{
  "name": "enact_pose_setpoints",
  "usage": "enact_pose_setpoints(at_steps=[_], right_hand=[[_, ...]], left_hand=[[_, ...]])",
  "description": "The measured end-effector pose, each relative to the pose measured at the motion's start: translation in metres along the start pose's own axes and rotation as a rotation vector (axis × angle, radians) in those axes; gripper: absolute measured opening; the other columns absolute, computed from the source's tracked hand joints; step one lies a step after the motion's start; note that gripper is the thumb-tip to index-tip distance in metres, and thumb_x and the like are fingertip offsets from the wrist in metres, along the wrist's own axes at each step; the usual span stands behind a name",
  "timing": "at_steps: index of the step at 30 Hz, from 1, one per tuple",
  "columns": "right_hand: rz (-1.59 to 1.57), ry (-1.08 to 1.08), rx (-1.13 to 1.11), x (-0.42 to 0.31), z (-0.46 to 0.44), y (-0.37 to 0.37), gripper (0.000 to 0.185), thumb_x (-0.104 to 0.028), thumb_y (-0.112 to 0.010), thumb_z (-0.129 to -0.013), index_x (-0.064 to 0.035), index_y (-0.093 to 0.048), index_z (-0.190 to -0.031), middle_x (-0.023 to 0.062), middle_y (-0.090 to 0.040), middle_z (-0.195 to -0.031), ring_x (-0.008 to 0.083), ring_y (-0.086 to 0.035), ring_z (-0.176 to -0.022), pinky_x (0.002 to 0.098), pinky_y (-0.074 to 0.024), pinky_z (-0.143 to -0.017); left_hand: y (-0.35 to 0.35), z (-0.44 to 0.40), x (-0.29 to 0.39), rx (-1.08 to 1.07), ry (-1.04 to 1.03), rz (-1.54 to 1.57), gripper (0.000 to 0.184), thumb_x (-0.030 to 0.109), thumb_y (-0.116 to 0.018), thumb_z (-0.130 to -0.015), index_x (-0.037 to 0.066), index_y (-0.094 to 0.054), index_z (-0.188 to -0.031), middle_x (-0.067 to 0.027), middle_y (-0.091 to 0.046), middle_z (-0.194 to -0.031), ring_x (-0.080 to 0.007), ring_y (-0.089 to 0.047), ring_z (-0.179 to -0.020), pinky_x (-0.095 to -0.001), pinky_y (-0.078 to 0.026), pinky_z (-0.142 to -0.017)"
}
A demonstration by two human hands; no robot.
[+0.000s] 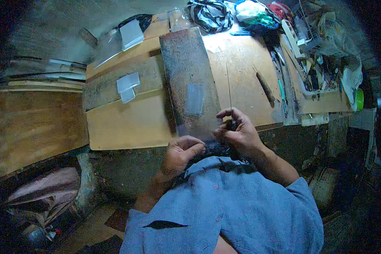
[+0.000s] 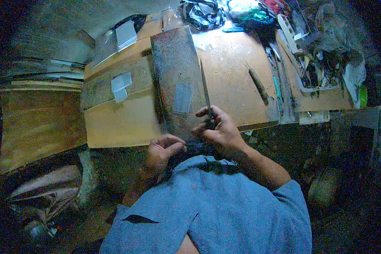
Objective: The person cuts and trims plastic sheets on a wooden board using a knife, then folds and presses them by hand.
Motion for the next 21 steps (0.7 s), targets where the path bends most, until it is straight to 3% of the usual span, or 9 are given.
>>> enact_pose_setpoints(at_steps=[2, 6, 8, 14, 21], right_hand=[[0.048, 0.024, -0.010, -0.002, -0.001, 0.004, 0.041, 0.000, -0.067, -0.076, -0.0032, -0.048, -0.112, 0.0064, -0.063, -0.085, 0.0112, -0.059, -0.076, 0.0241, -0.0468, -0.067], [0.213, 0.019, -0.176, -0.009, -0.004, -0.004, 0.045, 0.003, -0.068, -0.073, -0.0017, -0.047, -0.113, 0.0068, -0.063, -0.085, 0.0117, -0.060, -0.076, 0.0245, -0.0470, -0.067], [0.106, 0.010, -0.317, -0.011, -0.007, -0.020, 0.047, 0.005, -0.068, -0.072, -0.0012, -0.047, -0.113, 0.0076, -0.063, -0.085, 0.0122, -0.060, -0.076, 0.0249, -0.0473, -0.068], [0.066, 0.026, -0.137, -0.017, -0.010, -0.013, 0.044, 0.003, -0.066, -0.074, -0.0012, -0.047, -0.114, 0.0073, -0.062, -0.084, 0.0118, -0.060, -0.077, 0.0237, -0.0473, -0.068], [0.141, 0.061, -0.102, -0.010, -0.010, -0.006, 0.039, 0.001, -0.062, -0.079, -0.0027, -0.047, -0.115, 0.0035, -0.059, -0.078, 0.0088, -0.056, -0.073, 0.0224, -0.0456, -0.063]], left_hand=[[-0.005, 0.001, 0.006, -0.067, -0.079, 0.080, 0.019, 0.013, -0.066, -0.084, 0.001, -0.062, -0.099, -0.0051, -0.066, -0.086, -0.0103, -0.060, -0.077, -0.0237, -0.048, -0.072], [0.004, -0.002, 0.027, 0.035, -0.117, 0.225, 0.015, 0.009, -0.065, -0.083, 0.000, -0.063, -0.095, -0.0047, -0.065, -0.084, -0.0101, -0.060, -0.072, -0.0238, -0.048, -0.069], [-0.015, -0.003, 0.027, -0.172, 0.019, 0.098, 0.015, 0.010, -0.065, -0.084, -0.001, -0.063, -0.093, -0.0043, -0.065, -0.082, -0.0094, -0.059, -0.070, -0.0223, -0.047, -0.067], [-0.002, -0.011, 0.025, 0.128, 0.006, 0.097, 0.017, 0.016, -0.066, -0.084, -0.001, -0.063, -0.087, -0.0042, -0.064, -0.077, -0.0082, -0.057, -0.067, -0.0211, -0.046, -0.061], [0.000, -0.014, 0.012, 0.120, -0.051, 0.239, 0.015, 0.014, -0.063, -0.087, 0.000, -0.063, -0.083, -0.0030, -0.063, -0.071, -0.0078, -0.056, -0.062, -0.0212, -0.046, -0.058]])
Point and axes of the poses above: each hand's wrist, its own z-axis away from the middle knuckle, its own y-axis out of the back of the hand, x = y × z, the point moved 9 cm from there along -z, towards the middle knuckle
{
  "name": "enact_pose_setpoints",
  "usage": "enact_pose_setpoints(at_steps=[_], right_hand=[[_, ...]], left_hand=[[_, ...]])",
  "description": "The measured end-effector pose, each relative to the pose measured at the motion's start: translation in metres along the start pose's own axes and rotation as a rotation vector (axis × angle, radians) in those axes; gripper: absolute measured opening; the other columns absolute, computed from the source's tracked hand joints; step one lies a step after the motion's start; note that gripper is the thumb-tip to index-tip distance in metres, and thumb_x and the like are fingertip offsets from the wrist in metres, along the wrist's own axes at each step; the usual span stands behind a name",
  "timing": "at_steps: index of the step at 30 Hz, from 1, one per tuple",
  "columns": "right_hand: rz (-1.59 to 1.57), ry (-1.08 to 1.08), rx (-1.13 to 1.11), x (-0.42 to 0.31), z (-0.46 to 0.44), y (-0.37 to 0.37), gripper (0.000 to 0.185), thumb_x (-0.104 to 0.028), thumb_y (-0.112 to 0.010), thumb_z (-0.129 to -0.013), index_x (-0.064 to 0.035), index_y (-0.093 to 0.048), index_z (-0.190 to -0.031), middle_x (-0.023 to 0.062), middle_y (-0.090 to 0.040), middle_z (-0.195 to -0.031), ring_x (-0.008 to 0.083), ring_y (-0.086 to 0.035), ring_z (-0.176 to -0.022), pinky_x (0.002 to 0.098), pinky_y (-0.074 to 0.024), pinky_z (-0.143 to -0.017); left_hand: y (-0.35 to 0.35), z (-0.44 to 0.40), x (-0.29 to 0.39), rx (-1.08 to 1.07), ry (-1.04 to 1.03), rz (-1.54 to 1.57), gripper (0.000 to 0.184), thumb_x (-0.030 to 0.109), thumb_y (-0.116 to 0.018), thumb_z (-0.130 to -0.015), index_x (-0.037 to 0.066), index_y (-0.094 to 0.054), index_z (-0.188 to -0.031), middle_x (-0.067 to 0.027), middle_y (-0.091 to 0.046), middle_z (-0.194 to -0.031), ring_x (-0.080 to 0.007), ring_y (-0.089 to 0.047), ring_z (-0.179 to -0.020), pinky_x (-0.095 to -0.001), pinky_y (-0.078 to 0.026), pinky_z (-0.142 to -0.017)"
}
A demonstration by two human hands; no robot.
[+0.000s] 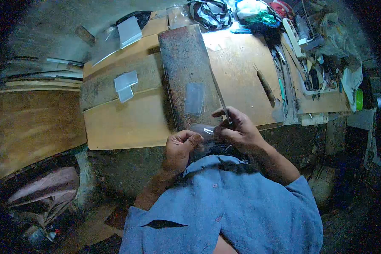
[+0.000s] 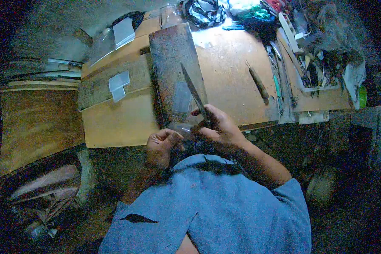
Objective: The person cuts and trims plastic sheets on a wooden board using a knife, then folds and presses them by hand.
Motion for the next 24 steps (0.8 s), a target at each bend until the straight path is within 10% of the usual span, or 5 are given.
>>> enact_pose_setpoints(at_steps=[6, 13, 24], right_hand=[[0.458, -0.017, -0.024, -0.028, 0.033, 0.017, 0.027, -0.007, -0.060, -0.084, -0.0005, -0.050, -0.109, 0.0037, -0.056, -0.075, 0.0103, -0.054, -0.071, 0.0240, -0.0424, -0.064], [0.845, -0.110, -0.214, -0.016, 0.051, 0.013, 0.034, -0.015, -0.062, -0.082, -0.0062, -0.052, -0.113, 0.0168, -0.064, -0.087, 0.0346, -0.062, -0.079, 0.0390, -0.0477, -0.070], [0.990, -0.198, -0.273, -0.011, 0.040, 0.010, 0.037, -0.021, -0.062, -0.080, -0.0072, -0.053, -0.114, 0.0187, -0.063, -0.088, 0.0376, -0.061, -0.081, 0.0429, -0.0477, -0.070]], left_hand=[[0.026, 0.002, 0.007, 0.123, -0.046, 0.174, 0.020, 0.020, -0.062, -0.087, 0.000, -0.060, -0.083, -0.0075, -0.063, -0.066, -0.0134, -0.059, -0.057, -0.0243, -0.048, -0.053], [0.045, 0.003, 0.017, 0.178, -0.123, 0.201, 0.018, 0.018, -0.062, -0.087, 0.000, -0.062, -0.082, -0.0078, -0.062, -0.069, -0.0141, -0.059, -0.059, -0.0250, -0.049, -0.055], [0.012, 0.015, 0.016, -0.045, -0.051, -0.150, 0.012, 0.011, -0.064, -0.085, 0.000, -0.064, -0.087, -0.0051, -0.065, -0.078, -0.0107, -0.059, -0.069, -0.0239, -0.048, -0.066]])
Point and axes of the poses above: each hand's wrist, its own z-axis away from the middle knuckle, its own y-axis out of the back of the hand, x = y × z, the point moved 9 cm from there along -z, towards the middle knuckle
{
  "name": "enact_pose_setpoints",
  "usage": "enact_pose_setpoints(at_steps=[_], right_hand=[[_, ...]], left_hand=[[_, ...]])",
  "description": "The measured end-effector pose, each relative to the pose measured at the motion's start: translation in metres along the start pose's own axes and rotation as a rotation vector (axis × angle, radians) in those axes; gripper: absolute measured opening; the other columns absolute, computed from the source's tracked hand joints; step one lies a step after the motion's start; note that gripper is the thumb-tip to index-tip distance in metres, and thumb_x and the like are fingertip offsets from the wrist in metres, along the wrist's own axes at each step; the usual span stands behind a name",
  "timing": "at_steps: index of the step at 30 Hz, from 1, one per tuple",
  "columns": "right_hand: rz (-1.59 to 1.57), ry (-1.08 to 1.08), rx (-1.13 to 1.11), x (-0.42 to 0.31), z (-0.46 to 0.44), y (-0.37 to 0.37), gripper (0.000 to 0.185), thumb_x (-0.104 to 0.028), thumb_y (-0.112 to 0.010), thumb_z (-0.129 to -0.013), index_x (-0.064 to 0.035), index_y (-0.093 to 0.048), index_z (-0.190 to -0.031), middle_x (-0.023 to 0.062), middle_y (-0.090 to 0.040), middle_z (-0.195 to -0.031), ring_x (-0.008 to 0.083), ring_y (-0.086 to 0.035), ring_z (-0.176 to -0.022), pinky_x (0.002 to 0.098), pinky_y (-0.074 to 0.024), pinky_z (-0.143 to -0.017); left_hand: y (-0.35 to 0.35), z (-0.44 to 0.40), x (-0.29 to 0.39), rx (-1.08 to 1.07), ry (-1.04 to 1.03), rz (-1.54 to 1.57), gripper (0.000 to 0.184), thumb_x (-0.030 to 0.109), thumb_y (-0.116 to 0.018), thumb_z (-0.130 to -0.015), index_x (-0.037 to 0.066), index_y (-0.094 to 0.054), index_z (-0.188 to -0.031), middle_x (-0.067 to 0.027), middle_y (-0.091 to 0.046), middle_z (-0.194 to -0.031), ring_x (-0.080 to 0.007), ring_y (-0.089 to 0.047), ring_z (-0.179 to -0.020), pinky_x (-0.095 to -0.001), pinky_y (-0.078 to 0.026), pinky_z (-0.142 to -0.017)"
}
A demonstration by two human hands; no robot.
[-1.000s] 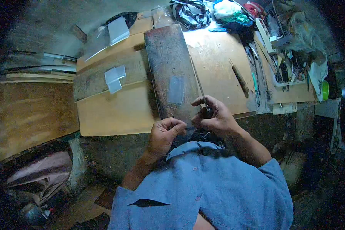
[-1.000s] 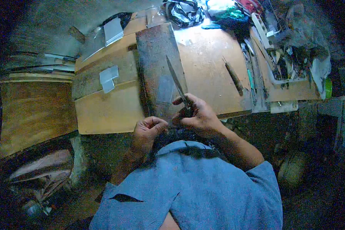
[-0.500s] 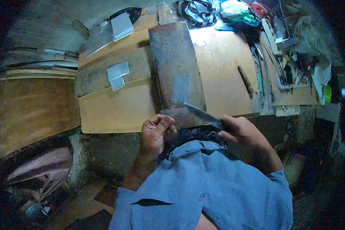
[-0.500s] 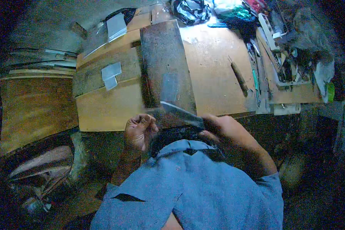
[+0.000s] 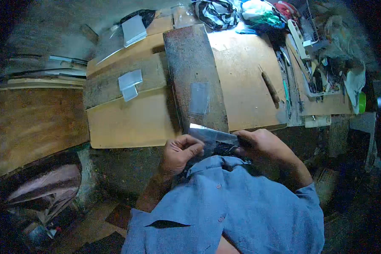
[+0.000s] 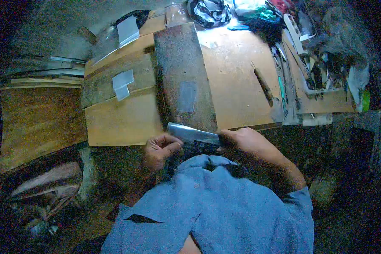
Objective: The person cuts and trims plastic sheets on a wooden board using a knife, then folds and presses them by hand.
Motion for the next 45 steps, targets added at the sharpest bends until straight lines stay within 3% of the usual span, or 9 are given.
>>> enact_pose_setpoints(at_steps=[20, 24, 28, 30, 33, 35, 38, 44, 45], right_hand=[[0.287, 0.108, 0.033, 0.000, -0.020, 0.007, 0.035, -0.030, -0.061, -0.081, -0.0166, -0.053, -0.111, 0.0179, -0.062, -0.072, 0.0389, -0.061, -0.065, 0.0467, -0.0471, -0.057], [0.013, -0.042, 0.523, 0.021, -0.010, 0.064, 0.034, -0.017, -0.065, -0.081, -0.0064, -0.055, -0.112, 0.0127, -0.057, -0.068, 0.0172, -0.059, -0.065, 0.0342, -0.0462, -0.058], [-0.771, 0.156, 0.329, 0.032, -0.044, 0.019, 0.040, -0.019, -0.071, -0.079, -0.0012, -0.054, -0.111, 0.0106, -0.064, -0.093, 0.0189, -0.062, -0.084, 0.0300, -0.0509, -0.069], [-1.066, 0.175, 0.204, 0.013, -0.058, -0.006, 0.043, -0.005, -0.072, -0.076, -0.0010, -0.052, -0.113, 0.0087, -0.062, -0.096, 0.0143, -0.060, -0.085, 0.0273, -0.0506, -0.074], [-0.965, 0.185, 0.210, 0.011, -0.084, -0.020, 0.042, -0.006, -0.072, -0.075, -0.0014, -0.052, -0.112, 0.0090, -0.062, -0.093, 0.0136, -0.059, -0.085, 0.0268, -0.0504, -0.073], [-0.904, 0.111, 0.348, 0.016, -0.093, -0.010, 0.037, -0.006, -0.067, -0.076, -0.0031, -0.052, -0.110, 0.0039, -0.061, -0.080, 0.0080, -0.053, -0.061, 0.0221, -0.0437, -0.052], [-0.892, 0.000, 0.490, 0.035, -0.116, 0.003, 0.036, -0.007, -0.067, -0.075, -0.0028, -0.052, -0.108, 0.0025, -0.060, -0.075, 0.0060, -0.048, -0.052, 0.0215, -0.0374, -0.044], [-0.725, 0.177, 0.688, 0.078, -0.181, 0.016, 0.038, -0.008, -0.069, -0.075, -0.0013, -0.051, -0.107, 0.0040, -0.059, -0.078, 0.0096, -0.051, -0.062, 0.0257, -0.0431, -0.053], [-0.622, 0.156, 0.760, 0.077, -0.180, 0.026, 0.039, -0.012, -0.070, -0.073, -0.0006, -0.052, -0.107, 0.0095, -0.060, -0.079, 0.0179, -0.056, -0.070, 0.0306, -0.0457, -0.062]], left_hand=[[-0.023, 0.008, -0.019, -0.170, 0.243, -0.144, 0.011, 0.011, -0.066, -0.082, 0.000, -0.067, -0.082, -0.0032, -0.065, -0.074, -0.0090, -0.058, -0.068, -0.0235, -0.047, -0.063], [-0.019, 0.007, -0.029, -0.209, 0.269, -0.119, 0.009, 0.010, -0.066, -0.082, 0.000, -0.067, -0.082, -0.0030, -0.065, -0.074, -0.0088, -0.058, -0.067, -0.0231, -0.047, -0.063], [-0.010, -0.013, -0.032, -0.097, 0.128, -0.080, 0.008, 0.008, -0.065, -0.083, 0.000, -0.067, -0.084, -0.0027, -0.066, -0.076, -0.0079, -0.058, -0.068, -0.0233, -0.047, -0.064], [-0.013, -0.022, -0.029, -0.059, 0.111, -0.078, 0.009, 0.007, -0.065, -0.083, -0.001, -0.067, -0.084, -0.0025, -0.066, -0.077, -0.0076, -0.058, -0.069, -0.0234, -0.048, -0.064], [-0.020, -0.029, -0.033, -0.060, 0.156, 0.003, 0.013, 0.008, -0.065, -0.082, -0.002, -0.065, -0.090, -0.0027, -0.067, -0.081, -0.0100, -0.059, -0.068, -0.0261, -0.049, -0.066], [-0.014, -0.038, -0.033, -0.028, 0.035, 0.051, 0.018, 0.009, -0.064, -0.084, -0.002, -0.063, -0.098, -0.0040, -0.066, -0.082, -0.0095, -0.060, -0.069, -0.0247, -0.050, -0.065], [0.012, -0.035, -0.041, 0.144, 0.089, -0.110, 0.017, 0.008, -0.064, -0.084, -0.003, -0.062, -0.097, -0.0036, -0.064, -0.078, -0.0080, -0.058, -0.068, -0.0221, -0.048, -0.063], [0.047, -0.031, -0.083, 0.267, 0.074, 0.003, 0.023, 0.008, -0.064, -0.084, -0.004, -0.058, -0.102, -0.0078, -0.064, -0.082, -0.0122, -0.062, -0.069, -0.0255, -0.053, -0.061], [0.049, -0.029, -0.083, 0.291, 0.074, -0.032, 0.024, 0.008, -0.064, -0.084, -0.005, -0.057, -0.103, -0.0083, -0.065, -0.082, -0.0127, -0.062, -0.069, -0.0258, -0.053, -0.061]])
Point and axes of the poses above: each hand's wrist, its own z-axis away from the middle knuckle, its own y-axis out of the back of the hand, x = y × z, the point moved 9 cm from there along -z, towards the middle knuckle
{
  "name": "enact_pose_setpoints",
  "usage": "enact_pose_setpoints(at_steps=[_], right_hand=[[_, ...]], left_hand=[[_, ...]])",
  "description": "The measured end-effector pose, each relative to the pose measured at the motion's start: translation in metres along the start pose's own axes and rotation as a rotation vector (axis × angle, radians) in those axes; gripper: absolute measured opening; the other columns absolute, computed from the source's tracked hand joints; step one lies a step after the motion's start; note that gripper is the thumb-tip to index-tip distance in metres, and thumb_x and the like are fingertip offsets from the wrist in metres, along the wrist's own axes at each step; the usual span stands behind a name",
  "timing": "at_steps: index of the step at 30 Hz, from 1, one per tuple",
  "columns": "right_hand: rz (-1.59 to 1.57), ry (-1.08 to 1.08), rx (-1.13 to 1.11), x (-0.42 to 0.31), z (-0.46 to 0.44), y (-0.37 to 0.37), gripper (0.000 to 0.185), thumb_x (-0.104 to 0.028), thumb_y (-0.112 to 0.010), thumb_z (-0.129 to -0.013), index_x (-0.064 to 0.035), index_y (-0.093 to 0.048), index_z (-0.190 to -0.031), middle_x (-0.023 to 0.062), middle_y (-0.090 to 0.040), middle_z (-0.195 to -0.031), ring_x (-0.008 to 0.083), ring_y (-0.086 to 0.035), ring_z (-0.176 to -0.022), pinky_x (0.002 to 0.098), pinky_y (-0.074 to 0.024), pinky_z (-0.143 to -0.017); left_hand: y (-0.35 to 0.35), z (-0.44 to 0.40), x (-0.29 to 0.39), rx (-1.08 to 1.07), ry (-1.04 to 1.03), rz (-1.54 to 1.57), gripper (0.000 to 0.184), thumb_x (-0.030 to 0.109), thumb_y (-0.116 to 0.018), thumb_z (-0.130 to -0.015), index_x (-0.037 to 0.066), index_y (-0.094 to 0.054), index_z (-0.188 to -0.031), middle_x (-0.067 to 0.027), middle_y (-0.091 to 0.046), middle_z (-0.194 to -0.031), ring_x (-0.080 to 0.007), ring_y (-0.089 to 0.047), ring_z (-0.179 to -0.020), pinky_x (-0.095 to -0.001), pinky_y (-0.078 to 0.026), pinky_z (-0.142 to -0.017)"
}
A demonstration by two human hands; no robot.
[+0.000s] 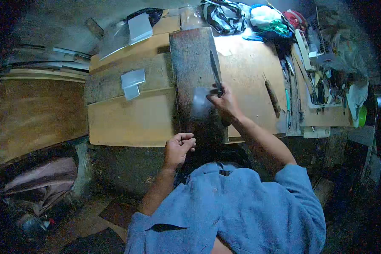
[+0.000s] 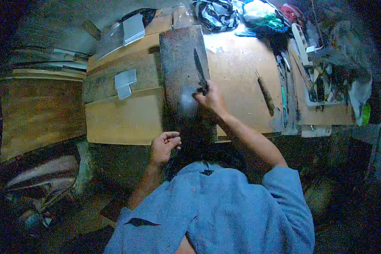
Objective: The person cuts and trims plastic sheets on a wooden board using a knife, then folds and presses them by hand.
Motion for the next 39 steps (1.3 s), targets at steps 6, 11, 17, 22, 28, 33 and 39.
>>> enact_pose_setpoints(at_steps=[6, 11, 17, 22, 28, 33, 39], right_hand=[[0.246, 0.027, 0.176, -0.009, -0.007, 0.060, 0.037, -0.019, -0.067, -0.076, -0.0013, -0.057, -0.107, 0.0167, -0.064, -0.085, 0.0278, -0.062, -0.075, 0.0363, -0.0475, -0.068], [0.299, -0.246, 0.225, 0.033, -0.042, 0.121, 0.038, -0.028, -0.065, -0.078, -0.0025, -0.060, -0.105, 0.0160, -0.065, -0.085, 0.0284, -0.063, -0.075, 0.0350, -0.0484, -0.069], [0.438, -0.096, 0.308, 0.044, -0.109, 0.153, 0.045, -0.030, -0.069, -0.075, 0.0022, -0.057, -0.105, 0.0107, -0.062, -0.082, 0.0173, -0.058, -0.058, 0.0307, -0.0478, -0.055], [0.542, -0.139, 0.279, 0.029, -0.147, 0.140, 0.047, -0.038, -0.073, -0.068, 0.0021, -0.063, -0.091, 0.0189, -0.066, -0.079, 0.0248, -0.065, -0.072, 0.0357, -0.0500, -0.067], [0.597, -0.334, 0.173, 0.046, -0.171, 0.118, 0.050, -0.043, -0.073, -0.067, 0.0001, -0.063, -0.090, 0.0192, -0.065, -0.093, 0.0327, -0.063, -0.088, 0.0401, -0.0490, -0.077], [0.702, -0.288, 0.255, 0.046, -0.183, 0.113, 0.040, -0.032, -0.070, -0.071, 0.0019, -0.064, -0.092, 0.0224, -0.065, -0.091, 0.0338, -0.064, -0.088, 0.0401, -0.0492, -0.077], [0.700, -0.345, 0.214, 0.038, -0.186, 0.112, 0.031, -0.020, -0.060, -0.073, 0.0033, -0.064, -0.092, 0.0239, -0.064, -0.092, 0.0355, -0.063, -0.090, 0.0413, -0.0485, -0.080]], left_hand=[[0.009, 0.008, 0.004, 0.078, -0.043, 0.015, 0.016, 0.012, -0.065, -0.084, -0.004, -0.061, -0.087, -0.0059, -0.062, -0.073, -0.0108, -0.059, -0.064, -0.0243, -0.050, -0.058], [0.015, 0.012, -0.003, 0.097, 0.039, -0.022, 0.017, 0.013, -0.066, -0.084, 0.000, -0.059, -0.077, -0.0042, -0.061, -0.069, -0.0092, -0.057, -0.060, -0.0239, -0.045, -0.054], [0.016, 0.016, 0.006, 0.182, -0.131, -0.013, 0.013, 0.011, -0.065, -0.084, 0.002, -0.059, -0.079, -0.0027, -0.060, -0.069, -0.0092, -0.056, -0.063, -0.0239, -0.046, -0.060], [0.006, 0.023, 0.012, 0.180, -0.121, 0.018, 0.013, 0.012, -0.062, -0.087, 0.002, -0.059, -0.080, -0.0039, -0.060, -0.071, -0.0102, -0.056, -0.066, -0.0254, -0.046, -0.065], [0.000, 0.029, 0.008, 0.190, -0.081, 0.033, 0.013, 0.013, -0.061, -0.087, 0.000, -0.060, -0.084, -0.0047, -0.060, -0.075, -0.0109, -0.056, -0.069, -0.0261, -0.047, -0.067], [0.000, 0.033, 0.001, 0.228, -0.049, 0.067, 0.013, 0.013, -0.060, -0.088, 0.000, -0.060, -0.088, -0.0049, -0.061, -0.078, -0.0112, -0.056, -0.070, -0.0262, -0.047, -0.068], [-0.002, 0.036, 0.005, 0.225, -0.022, 0.043, 0.013, 0.013, -0.060, -0.088, 0.000, -0.060, -0.090, -0.0050, -0.061, -0.079, -0.0110, -0.057, -0.071, -0.0255, -0.048, -0.068]])
Point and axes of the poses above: each hand's wrist, its own z-axis away from the middle knuckle, its own y-axis out of the back of the hand, x = y × z, the point moved 9 cm from there along -z, towards the middle knuckle
